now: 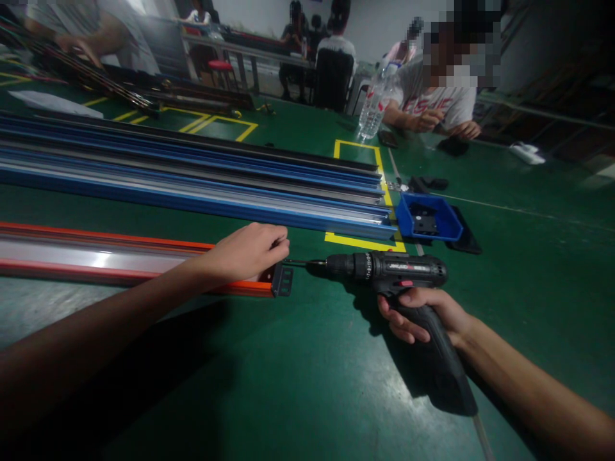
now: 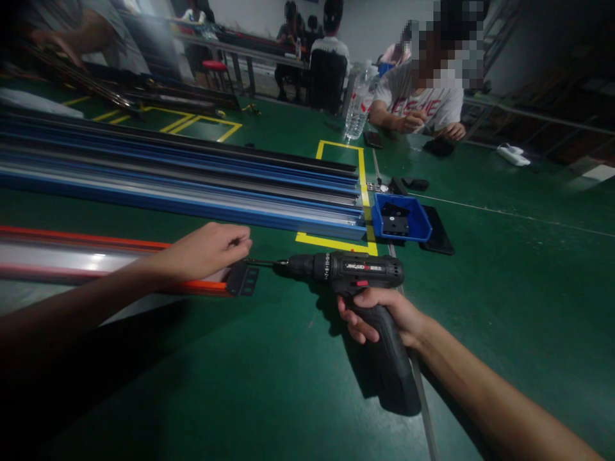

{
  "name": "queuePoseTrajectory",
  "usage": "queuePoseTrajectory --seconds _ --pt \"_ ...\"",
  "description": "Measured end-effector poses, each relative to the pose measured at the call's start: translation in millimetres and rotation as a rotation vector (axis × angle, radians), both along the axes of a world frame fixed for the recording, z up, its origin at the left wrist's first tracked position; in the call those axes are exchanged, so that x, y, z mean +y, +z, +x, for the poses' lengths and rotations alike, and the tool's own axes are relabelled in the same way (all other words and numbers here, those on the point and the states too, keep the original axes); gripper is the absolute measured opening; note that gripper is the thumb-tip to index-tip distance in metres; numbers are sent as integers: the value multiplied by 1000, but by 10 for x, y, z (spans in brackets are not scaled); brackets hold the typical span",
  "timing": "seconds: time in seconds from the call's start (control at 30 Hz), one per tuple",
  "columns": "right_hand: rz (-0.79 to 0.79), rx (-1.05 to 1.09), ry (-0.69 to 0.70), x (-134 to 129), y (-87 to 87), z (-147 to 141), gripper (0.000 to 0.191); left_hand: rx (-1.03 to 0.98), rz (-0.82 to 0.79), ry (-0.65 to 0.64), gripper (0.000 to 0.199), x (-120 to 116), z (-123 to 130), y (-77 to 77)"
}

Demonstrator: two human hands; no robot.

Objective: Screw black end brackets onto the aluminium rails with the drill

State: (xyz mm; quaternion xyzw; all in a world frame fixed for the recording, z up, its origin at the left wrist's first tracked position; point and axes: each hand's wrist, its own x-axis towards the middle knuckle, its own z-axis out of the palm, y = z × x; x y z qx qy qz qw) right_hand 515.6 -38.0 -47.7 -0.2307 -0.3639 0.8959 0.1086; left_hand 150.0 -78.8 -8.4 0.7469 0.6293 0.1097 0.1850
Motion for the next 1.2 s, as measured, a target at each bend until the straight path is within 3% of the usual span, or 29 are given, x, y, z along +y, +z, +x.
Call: queuePoseTrajectory --seconds 1.2 --pt "13 54 9 15 -7 -23 28 34 18 -41 33 -18 2 10"
